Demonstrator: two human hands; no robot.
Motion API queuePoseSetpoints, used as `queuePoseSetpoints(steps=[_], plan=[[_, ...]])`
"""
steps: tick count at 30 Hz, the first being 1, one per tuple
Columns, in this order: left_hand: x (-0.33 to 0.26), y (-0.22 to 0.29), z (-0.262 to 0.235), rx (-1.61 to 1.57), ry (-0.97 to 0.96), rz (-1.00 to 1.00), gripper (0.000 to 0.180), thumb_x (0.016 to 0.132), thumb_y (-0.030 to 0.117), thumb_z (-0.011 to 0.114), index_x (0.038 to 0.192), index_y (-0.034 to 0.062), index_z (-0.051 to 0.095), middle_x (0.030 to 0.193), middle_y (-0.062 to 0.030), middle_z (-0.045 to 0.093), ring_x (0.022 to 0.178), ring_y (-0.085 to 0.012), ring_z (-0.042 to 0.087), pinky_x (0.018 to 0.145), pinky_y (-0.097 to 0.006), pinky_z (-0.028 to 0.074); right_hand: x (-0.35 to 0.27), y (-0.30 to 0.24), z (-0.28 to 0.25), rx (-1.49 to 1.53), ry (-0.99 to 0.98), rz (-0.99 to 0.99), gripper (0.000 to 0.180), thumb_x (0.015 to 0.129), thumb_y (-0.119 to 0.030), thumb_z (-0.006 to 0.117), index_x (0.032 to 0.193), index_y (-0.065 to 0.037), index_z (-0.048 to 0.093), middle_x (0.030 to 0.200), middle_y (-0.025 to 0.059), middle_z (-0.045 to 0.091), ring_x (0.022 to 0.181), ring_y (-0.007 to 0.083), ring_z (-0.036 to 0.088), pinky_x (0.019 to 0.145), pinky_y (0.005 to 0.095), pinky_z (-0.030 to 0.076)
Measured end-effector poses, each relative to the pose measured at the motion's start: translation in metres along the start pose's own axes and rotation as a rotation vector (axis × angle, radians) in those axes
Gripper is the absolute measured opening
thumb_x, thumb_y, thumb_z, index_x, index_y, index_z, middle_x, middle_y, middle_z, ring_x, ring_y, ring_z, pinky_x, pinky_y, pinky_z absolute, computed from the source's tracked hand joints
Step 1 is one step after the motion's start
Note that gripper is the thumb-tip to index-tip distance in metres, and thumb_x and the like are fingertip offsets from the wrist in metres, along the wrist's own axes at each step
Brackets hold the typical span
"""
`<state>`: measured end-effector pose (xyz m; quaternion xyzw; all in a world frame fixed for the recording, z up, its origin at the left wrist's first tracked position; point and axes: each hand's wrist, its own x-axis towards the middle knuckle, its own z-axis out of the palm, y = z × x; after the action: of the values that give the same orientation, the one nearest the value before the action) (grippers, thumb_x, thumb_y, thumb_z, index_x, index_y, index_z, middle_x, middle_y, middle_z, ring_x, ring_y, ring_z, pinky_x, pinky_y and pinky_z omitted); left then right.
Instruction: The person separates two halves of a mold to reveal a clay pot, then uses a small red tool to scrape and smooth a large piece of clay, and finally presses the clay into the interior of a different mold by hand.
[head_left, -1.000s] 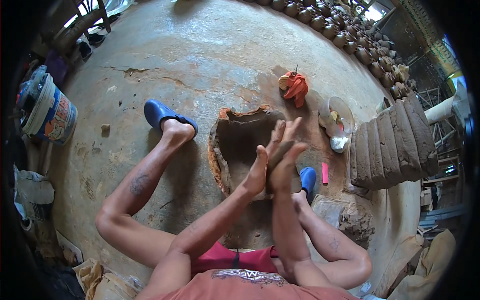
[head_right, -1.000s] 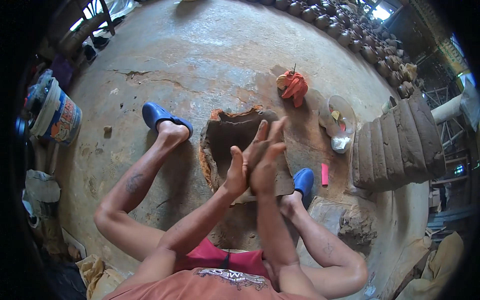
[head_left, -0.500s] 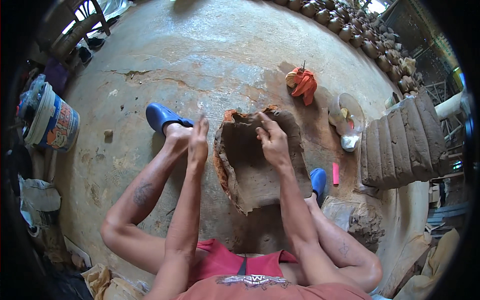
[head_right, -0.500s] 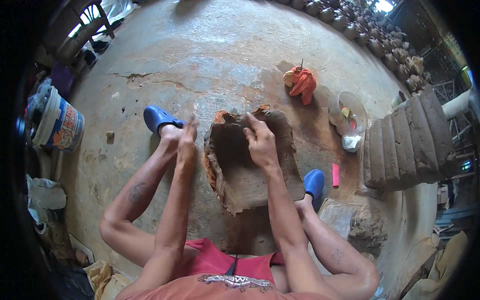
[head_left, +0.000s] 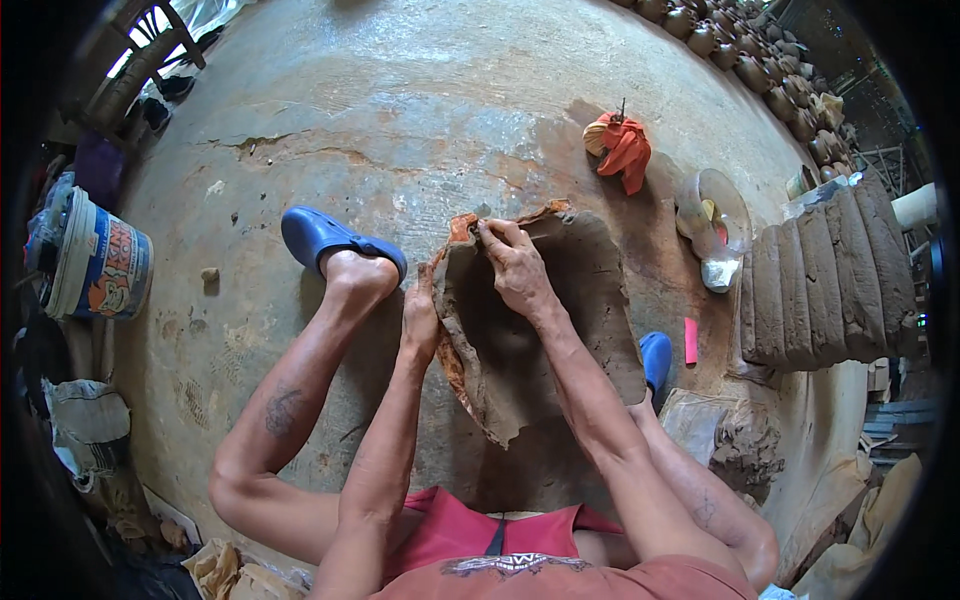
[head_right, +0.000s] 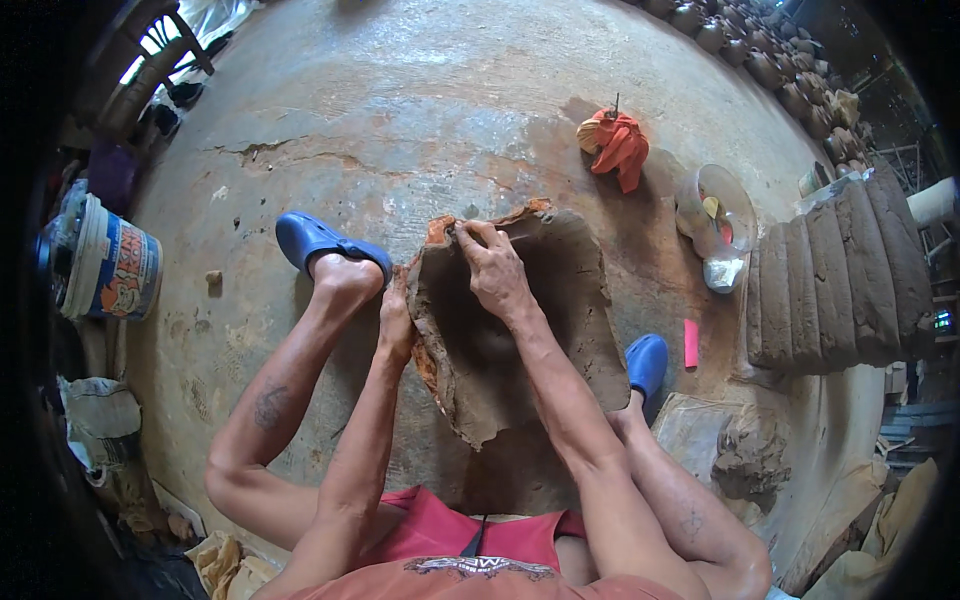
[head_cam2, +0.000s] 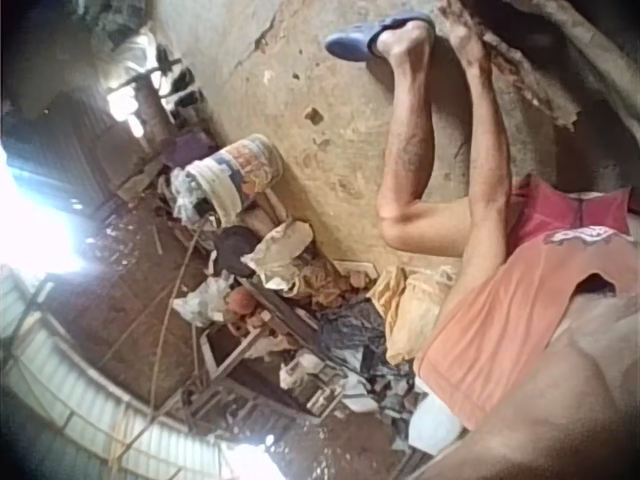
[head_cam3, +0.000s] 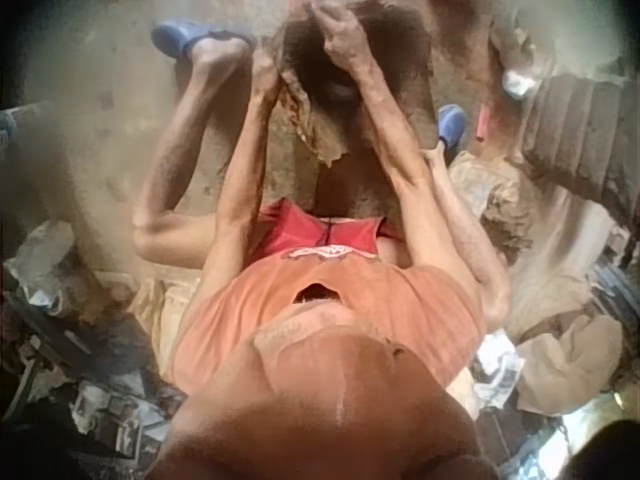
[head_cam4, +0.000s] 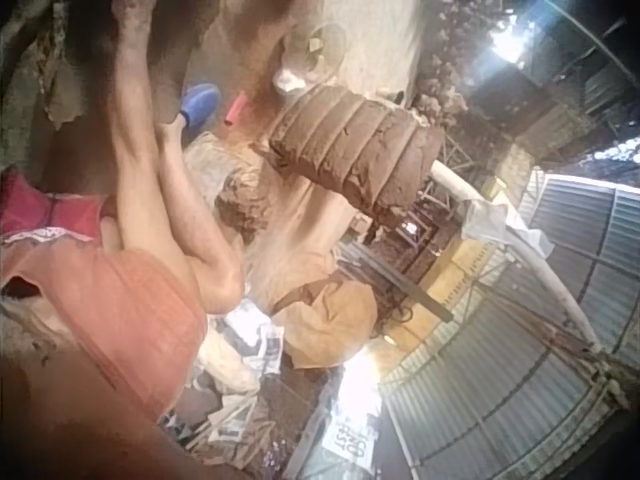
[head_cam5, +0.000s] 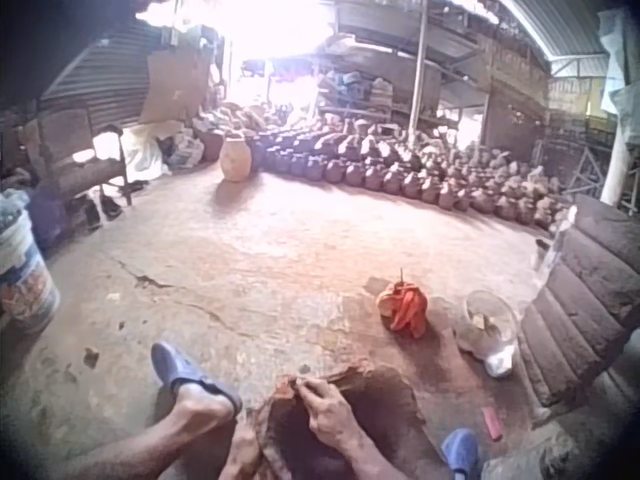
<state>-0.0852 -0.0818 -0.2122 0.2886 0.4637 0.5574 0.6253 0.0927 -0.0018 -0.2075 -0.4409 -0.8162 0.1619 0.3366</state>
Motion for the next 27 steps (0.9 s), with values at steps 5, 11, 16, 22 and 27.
queuePoseSetpoints(steps=[5,11,16,22,27], plan=[[0.005,-0.015,-0.011,-0.061,-0.028,0.094,0.056,0.116,0.039,0.033,0.151,-0.0006,0.05,0.149,-0.0113,0.057,0.133,-0.0199,0.055,0.115,-0.034,0.041,-0.009,-0.009,-0.011,0.014,-0.082,0.145,0.056,0.089,0.005,0.061,0.143,-0.009,0.062,0.13,0.014,0.058,0.116,0.0351,0.062,0.1,0.0416,0.053],[0.013,-0.013,-0.008,0.023,-0.056,0.04,0.057,0.116,0.04,0.033,0.152,-0.0007,0.05,0.15,-0.0111,0.057,0.133,-0.0193,0.055,0.115,-0.034,0.04,-0.001,-0.005,-0.018,-0.399,-0.162,0.001,0.061,0.087,0.003,0.059,0.145,-0.015,0.061,0.129,0.0138,0.058,0.106,0.0352,0.063,0.089,0.0452,0.061],[0.013,-0.022,-0.019,0.007,-0.07,0.082,0.056,0.116,0.039,0.035,0.151,-0.0011,0.05,0.147,-0.0109,0.059,0.131,-0.0188,0.056,0.113,-0.033,0.042,-0.001,-0.014,-0.028,-0.456,-0.271,0.053,0.063,0.084,0.003,0.058,0.144,-0.018,0.062,0.121,0.0111,0.059,0.102,0.034,0.064,0.085,0.0479,0.062],[0.018,-0.024,-0.012,0.039,-0.088,0.095,0.053,0.116,0.037,0.037,0.148,-0.0018,0.054,0.141,-0.0103,0.063,0.124,-0.0176,0.06,0.108,-0.031,0.045,-0.004,0.007,-0.03,-0.711,-0.16,-0.14,0.054,0.087,-0.004,0.061,0.139,-0.019,0.067,0.121,0.0072,0.062,0.1,0.0301,0.064,0.073,0.0408,0.059],[0.015,-0.023,-0.016,-0.025,-0.043,0.046,0.052,0.115,0.037,0.037,0.145,-0.0018,0.057,0.136,-0.0097,0.066,0.12,-0.0165,0.061,0.105,-0.031,0.047,0.003,0.0,-0.029,-0.817,-0.251,-0.112,0.052,0.089,-0.007,0.061,0.139,-0.018,0.067,0.12,0.0076,0.063,0.1,0.0296,0.063,0.073,0.0412,0.059]])
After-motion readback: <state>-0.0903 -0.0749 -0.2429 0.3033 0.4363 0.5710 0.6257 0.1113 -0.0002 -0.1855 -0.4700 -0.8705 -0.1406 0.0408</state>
